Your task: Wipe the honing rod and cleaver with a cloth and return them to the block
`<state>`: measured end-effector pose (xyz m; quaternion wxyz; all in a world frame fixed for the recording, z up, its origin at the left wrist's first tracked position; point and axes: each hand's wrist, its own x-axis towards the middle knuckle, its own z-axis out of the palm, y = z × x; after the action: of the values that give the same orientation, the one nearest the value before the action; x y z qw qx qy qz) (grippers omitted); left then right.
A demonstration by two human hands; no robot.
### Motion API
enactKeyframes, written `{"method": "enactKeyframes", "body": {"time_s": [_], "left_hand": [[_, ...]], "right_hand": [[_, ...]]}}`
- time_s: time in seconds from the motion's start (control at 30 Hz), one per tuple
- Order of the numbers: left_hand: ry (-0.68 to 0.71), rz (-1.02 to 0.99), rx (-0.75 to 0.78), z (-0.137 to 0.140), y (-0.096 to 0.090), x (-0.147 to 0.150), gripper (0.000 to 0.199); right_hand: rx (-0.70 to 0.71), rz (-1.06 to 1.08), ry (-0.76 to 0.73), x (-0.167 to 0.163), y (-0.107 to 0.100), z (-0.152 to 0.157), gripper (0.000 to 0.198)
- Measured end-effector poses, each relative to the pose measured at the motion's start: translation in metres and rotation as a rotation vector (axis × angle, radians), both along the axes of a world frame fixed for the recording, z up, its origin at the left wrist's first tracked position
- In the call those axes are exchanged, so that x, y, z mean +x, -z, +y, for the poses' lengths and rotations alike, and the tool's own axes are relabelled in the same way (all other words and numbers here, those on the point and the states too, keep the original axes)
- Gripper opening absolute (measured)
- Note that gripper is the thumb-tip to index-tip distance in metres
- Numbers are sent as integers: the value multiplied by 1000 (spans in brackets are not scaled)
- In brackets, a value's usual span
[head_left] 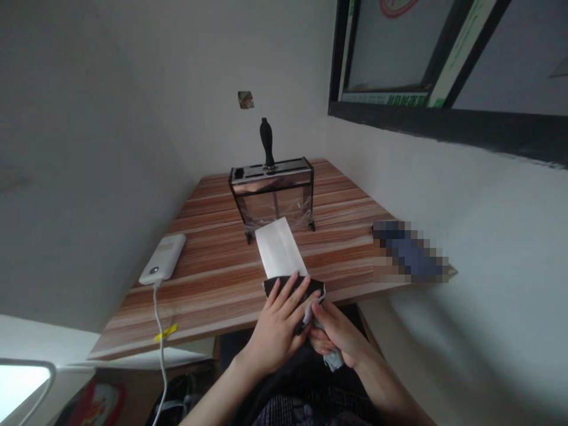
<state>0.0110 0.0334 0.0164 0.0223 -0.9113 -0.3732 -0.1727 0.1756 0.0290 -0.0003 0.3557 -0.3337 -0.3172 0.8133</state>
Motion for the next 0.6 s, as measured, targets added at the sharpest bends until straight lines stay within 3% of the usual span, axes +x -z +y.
{"method": "enactKeyframes", "body": {"time_s": [0.3, 0.6], "left_hand": [[-12, -6, 24, 0, 5, 0, 66], [-133, -34, 42, 12, -10, 0, 64]], "right_hand": [[16, 8, -15, 1, 0, 0, 61], [100, 32, -44, -2, -7, 1, 57]]}}
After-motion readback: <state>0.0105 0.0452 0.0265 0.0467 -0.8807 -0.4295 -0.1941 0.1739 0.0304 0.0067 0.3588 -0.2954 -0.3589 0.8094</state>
